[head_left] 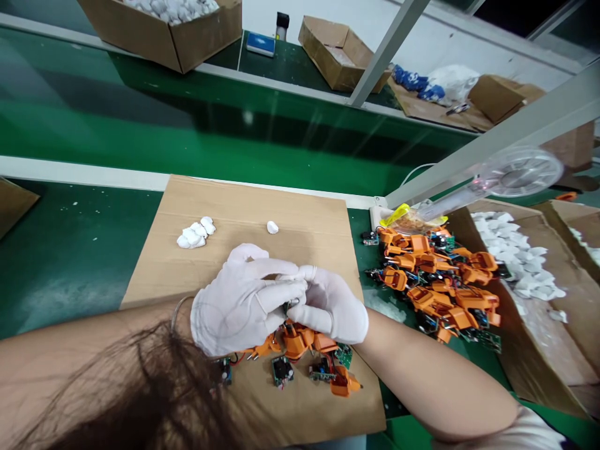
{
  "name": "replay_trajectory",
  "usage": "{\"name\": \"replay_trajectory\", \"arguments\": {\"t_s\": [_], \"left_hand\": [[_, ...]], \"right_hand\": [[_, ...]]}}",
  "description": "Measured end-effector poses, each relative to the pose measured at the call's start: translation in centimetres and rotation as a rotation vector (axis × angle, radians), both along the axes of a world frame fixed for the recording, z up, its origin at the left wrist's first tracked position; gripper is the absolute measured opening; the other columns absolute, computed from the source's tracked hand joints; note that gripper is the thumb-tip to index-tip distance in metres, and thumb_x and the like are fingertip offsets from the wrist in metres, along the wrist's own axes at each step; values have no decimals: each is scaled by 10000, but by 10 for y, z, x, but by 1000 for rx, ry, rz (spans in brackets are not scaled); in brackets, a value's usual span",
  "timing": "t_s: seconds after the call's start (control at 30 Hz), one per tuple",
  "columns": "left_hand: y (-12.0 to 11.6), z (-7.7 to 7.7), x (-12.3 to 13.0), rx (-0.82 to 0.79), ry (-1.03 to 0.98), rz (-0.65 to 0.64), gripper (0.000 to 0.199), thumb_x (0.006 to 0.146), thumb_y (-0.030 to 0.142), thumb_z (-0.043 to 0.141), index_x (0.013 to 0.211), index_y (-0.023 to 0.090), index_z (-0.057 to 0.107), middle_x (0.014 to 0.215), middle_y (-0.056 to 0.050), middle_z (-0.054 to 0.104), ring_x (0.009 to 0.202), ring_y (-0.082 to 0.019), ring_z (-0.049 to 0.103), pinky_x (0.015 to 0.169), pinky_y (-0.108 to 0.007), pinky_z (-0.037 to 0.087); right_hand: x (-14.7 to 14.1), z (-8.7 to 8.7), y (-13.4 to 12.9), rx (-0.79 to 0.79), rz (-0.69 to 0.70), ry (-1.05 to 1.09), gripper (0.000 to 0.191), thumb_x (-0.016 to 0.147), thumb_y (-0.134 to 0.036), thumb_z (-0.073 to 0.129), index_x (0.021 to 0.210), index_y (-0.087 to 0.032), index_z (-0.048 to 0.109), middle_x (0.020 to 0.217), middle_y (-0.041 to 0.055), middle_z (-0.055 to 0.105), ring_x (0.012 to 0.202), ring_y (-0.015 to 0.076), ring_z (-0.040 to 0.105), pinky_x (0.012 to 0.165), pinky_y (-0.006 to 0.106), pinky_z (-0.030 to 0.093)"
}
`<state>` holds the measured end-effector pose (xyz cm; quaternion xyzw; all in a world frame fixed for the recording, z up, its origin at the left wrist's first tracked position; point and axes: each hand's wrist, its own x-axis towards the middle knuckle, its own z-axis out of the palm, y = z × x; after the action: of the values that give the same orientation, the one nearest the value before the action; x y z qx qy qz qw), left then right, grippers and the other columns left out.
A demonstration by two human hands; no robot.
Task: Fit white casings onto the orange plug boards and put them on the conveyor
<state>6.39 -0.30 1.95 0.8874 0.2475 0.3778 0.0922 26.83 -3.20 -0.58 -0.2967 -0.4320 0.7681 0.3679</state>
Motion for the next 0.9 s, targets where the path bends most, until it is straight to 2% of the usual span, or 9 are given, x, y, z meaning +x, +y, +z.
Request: {"name": "replay_trajectory", "arguments": {"t_s": [0.1,0.3,0.47,0.6,0.67,0.77,0.9], "left_hand": [[-1,0,-1,14,21,-9,258,869,57,572,984,236,718,998,7,818,762,-164,688,779,-417,426],[-1,-1,-4,7,20,-18,299,889,59,568,1033,254,742,1064,14,830,796,-155,703,819,-404,429],[1,2,-4,21,38,-58,361,902,21,510,1085,249,722,945,49,827,757,-141,674,767,-389,385],[1,5,-3,65,31,-27,294,921,58,534,1035,256,718,946,45,807,678,-137,607,747,-384,366],[1,6,-3,43,38,-38,299,912,40,530,998,267,706,910,64,792,661,-131,598,744,-383,357],[1,6,-4,-11,42,-72,334,898,14,531,1047,264,695,932,67,797,709,-121,633,758,-383,351],[2,1,-6,-49,31,-101,372,897,25,561,1155,259,692,1035,49,825,875,-119,703,832,-395,370]], "right_hand": [[1,0,-3,9,-22,-44,279,837,-274,881,1053,-232,710,791,-44,635,737,98,617,780,267,564],[1,2,-3,-18,-12,-1,272,821,-229,886,1042,-248,728,905,-10,725,846,122,701,829,282,601],[1,0,-1,91,8,67,453,758,-127,917,1149,-269,739,886,-38,737,821,104,713,833,265,607],[-1,-3,-2,27,5,88,326,833,-140,864,1112,-284,774,986,-26,803,921,102,759,910,268,628],[-2,-3,-2,20,24,121,339,833,-131,864,1120,-289,777,989,-32,816,919,95,770,907,258,636],[-3,-4,-2,20,20,154,379,827,-97,861,1142,-288,770,983,-35,820,906,84,776,895,244,641],[1,-4,1,70,49,186,495,810,-44,856,1216,-305,748,913,-50,799,855,75,766,871,242,644]]}}
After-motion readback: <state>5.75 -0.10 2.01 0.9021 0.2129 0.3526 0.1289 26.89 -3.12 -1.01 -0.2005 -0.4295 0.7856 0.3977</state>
